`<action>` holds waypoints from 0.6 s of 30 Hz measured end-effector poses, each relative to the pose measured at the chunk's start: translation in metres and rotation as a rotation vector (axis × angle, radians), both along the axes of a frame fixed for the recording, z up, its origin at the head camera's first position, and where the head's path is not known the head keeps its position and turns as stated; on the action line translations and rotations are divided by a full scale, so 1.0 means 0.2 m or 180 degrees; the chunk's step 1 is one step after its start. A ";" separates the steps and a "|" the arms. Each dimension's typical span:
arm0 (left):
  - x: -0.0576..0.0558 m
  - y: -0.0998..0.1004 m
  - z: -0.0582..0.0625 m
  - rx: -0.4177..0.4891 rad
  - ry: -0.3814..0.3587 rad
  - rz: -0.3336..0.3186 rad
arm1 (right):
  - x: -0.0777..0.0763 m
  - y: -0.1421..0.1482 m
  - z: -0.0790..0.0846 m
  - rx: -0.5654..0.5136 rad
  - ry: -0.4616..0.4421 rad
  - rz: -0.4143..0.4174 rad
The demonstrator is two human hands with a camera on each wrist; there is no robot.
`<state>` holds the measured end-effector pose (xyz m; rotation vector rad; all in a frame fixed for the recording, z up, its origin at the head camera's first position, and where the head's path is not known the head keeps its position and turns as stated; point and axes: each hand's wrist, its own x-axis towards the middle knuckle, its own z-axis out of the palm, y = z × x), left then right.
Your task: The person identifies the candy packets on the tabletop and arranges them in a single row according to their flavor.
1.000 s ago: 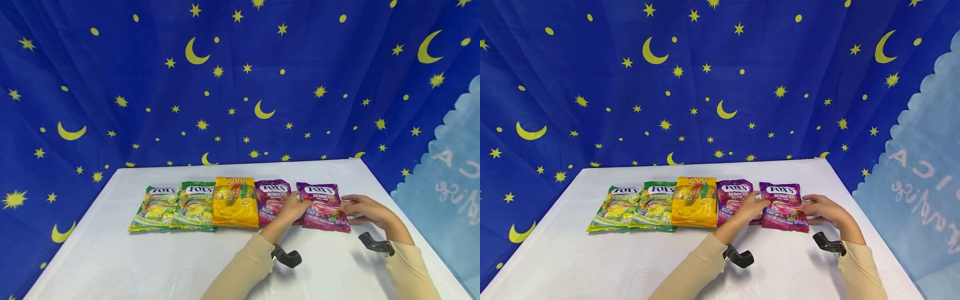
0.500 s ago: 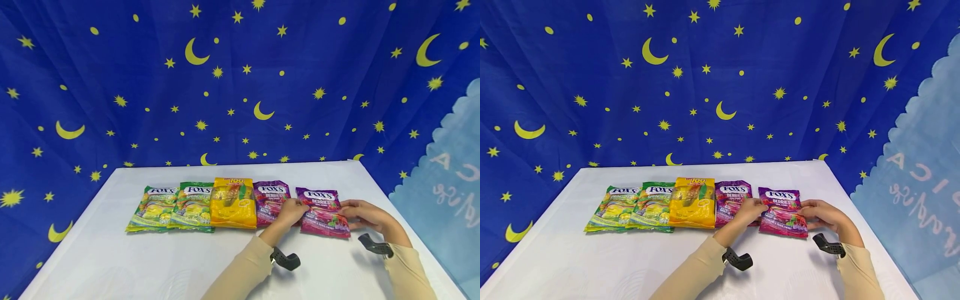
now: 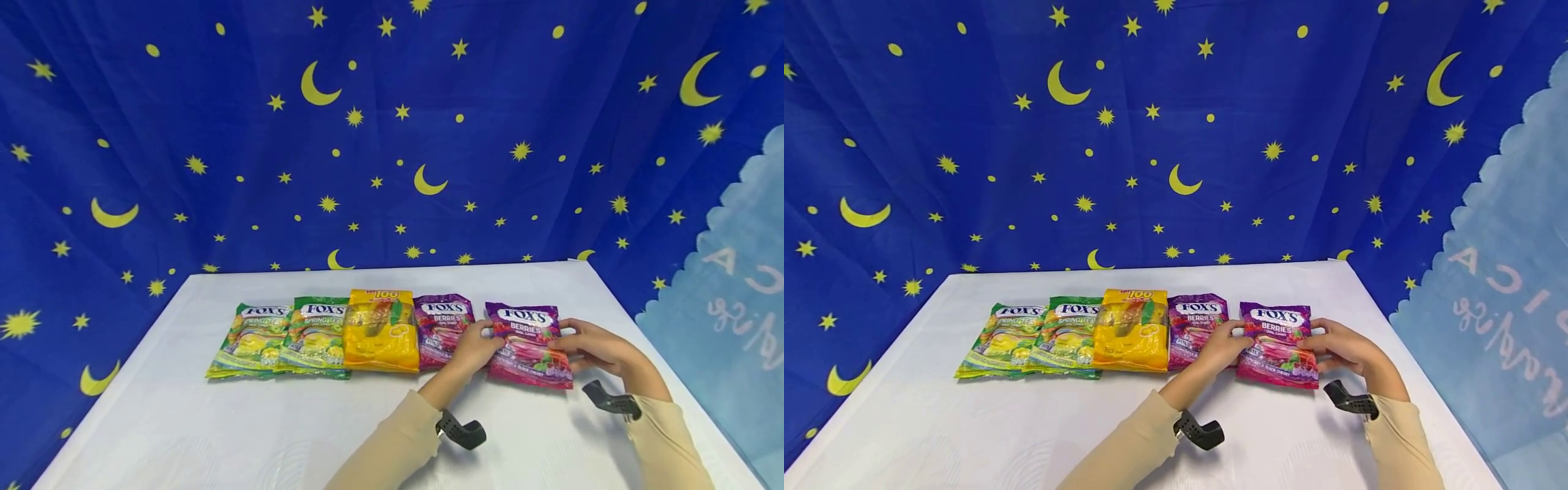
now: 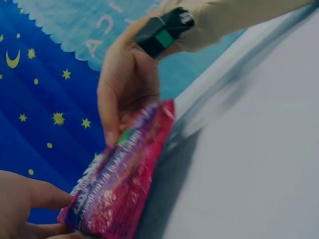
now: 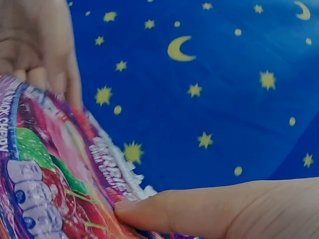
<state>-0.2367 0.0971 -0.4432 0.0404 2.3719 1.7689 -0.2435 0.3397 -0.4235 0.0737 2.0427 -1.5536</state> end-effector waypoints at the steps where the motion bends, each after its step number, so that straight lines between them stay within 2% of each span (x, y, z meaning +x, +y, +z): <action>1: 0.01 -0.01 0.00 -0.0026 0.0033 -0.0036 | 0.00 -0.01 0.01 0.0052 0.0042 0.0019; 5: 0.04 -0.06 -0.01 0.0019 0.0119 -0.0117 | 0.02 -0.05 0.05 0.0175 0.0167 0.0099; 9: 0.06 -0.11 -0.01 0.0076 0.0184 -0.0182 | 0.02 -0.09 0.08 0.0155 0.0256 0.0258; 14: 0.08 -0.19 0.02 -0.0022 0.0195 -0.0158 | 0.03 -0.14 0.10 0.0010 0.0389 0.0488; 18: 0.09 -0.24 0.04 -0.0197 0.0239 -0.0160 | 0.04 -0.20 0.10 0.0047 0.0492 0.0474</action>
